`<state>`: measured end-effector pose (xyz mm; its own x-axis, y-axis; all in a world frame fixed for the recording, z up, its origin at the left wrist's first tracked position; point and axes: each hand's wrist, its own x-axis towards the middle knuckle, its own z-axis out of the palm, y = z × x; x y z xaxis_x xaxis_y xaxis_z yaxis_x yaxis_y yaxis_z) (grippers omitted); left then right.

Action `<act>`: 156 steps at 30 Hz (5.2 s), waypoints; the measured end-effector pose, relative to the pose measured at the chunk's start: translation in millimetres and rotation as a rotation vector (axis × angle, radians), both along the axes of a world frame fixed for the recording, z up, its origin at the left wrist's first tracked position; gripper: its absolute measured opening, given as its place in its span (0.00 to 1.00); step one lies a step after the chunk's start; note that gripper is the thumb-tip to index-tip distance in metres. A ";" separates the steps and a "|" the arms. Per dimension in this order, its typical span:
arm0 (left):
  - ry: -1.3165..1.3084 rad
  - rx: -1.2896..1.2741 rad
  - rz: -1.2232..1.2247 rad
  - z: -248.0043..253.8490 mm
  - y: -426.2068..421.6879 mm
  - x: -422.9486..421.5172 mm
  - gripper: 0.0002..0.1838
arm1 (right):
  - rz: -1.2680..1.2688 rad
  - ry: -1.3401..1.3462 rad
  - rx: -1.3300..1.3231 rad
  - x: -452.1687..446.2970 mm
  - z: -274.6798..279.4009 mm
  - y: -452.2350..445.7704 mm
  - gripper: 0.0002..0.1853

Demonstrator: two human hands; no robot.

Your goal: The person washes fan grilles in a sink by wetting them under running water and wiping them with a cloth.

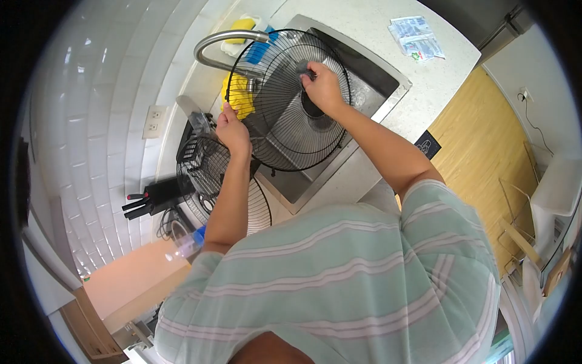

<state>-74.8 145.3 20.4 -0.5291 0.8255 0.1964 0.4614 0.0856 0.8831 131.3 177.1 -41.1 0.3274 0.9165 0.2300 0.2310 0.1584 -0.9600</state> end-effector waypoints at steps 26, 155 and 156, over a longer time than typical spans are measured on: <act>-0.010 -0.038 0.043 7.2 -6.0 5.3 0.24 | 0.028 -0.255 -0.138 -3.4 -33.4 107.8 0.23; -0.259 -0.423 -0.611 231.2 -40.1 -4.7 0.44 | 0.856 0.022 -1.442 61.7 -27.0 -7.9 0.12; -0.329 -0.389 -0.622 227.2 -44.1 -2.9 0.43 | 0.864 0.041 -1.419 61.1 -27.2 -13.8 0.11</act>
